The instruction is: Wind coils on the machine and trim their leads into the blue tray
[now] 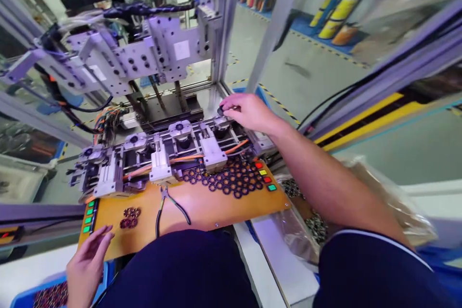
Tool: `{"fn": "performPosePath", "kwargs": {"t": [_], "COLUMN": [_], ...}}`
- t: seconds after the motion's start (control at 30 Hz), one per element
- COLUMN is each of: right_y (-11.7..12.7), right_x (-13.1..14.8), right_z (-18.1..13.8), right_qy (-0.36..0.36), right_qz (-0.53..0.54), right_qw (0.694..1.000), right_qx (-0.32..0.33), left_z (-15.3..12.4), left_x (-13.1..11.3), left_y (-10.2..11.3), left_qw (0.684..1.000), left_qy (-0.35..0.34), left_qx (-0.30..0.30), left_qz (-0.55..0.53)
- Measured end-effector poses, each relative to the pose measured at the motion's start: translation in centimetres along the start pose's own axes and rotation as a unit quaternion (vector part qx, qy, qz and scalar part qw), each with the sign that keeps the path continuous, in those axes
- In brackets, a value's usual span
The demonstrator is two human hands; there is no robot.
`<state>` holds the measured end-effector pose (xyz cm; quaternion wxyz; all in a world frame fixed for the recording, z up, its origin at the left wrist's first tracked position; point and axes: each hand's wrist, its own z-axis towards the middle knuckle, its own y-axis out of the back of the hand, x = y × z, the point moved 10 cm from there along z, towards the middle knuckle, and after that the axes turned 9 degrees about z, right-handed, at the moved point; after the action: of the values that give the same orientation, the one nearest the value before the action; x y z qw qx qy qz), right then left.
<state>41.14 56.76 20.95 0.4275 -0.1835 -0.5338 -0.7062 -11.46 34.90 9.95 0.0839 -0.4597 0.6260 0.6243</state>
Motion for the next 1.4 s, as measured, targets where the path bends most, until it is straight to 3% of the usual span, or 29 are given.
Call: {"fn": "performPosePath", "kwargs": {"t": [0.2, 0.37, 0.73, 0.93, 1.13, 1.27, 1.37, 1.4], "right_y": [-0.6, -1.4, -2.9, -2.8, -3.3, -1.7, 0.2, 1.7], "right_x": [-3.4, -4.0, -3.9, -3.7, -3.8, -0.5, 2.6, 2.8], "right_z": [1.9, 1.4, 1.7, -0.5, -1.8, -3.4, -8.7, -11.6], "right_qy": [0.018, 0.027, 0.022, 0.027, 0.04, 0.048, 0.022, -0.027], "right_qz": [-0.074, -0.106, -0.193, -0.219, -0.216, -0.22, -0.226, -0.216], "right_qw": [0.995, 0.989, 0.971, 0.967, 0.973, 0.974, 0.966, 0.952], "right_qx": [0.066, 0.097, 0.141, 0.124, 0.075, 0.0, -0.123, -0.213], "left_z": [1.7, 2.0, 2.8, 2.7, 3.2, 3.5, 2.9, 2.5], "left_x": [5.2, 7.6, 6.8, 7.2, 7.5, 7.4, 7.9, 8.0], "left_y": [1.4, 0.2, -0.8, -0.8, -1.3, -1.5, -1.4, -1.3], "left_qw": [0.989, 0.981, 0.981, 0.98, 0.984, 0.989, 0.993, 0.995], "left_qy": [0.104, 0.155, 0.144, 0.128, 0.123, 0.101, 0.083, 0.076], "left_qx": [0.008, 0.05, 0.073, 0.079, 0.081, 0.078, 0.059, 0.046], "left_qz": [0.108, 0.107, 0.112, 0.127, 0.102, 0.08, 0.059, 0.053]}}
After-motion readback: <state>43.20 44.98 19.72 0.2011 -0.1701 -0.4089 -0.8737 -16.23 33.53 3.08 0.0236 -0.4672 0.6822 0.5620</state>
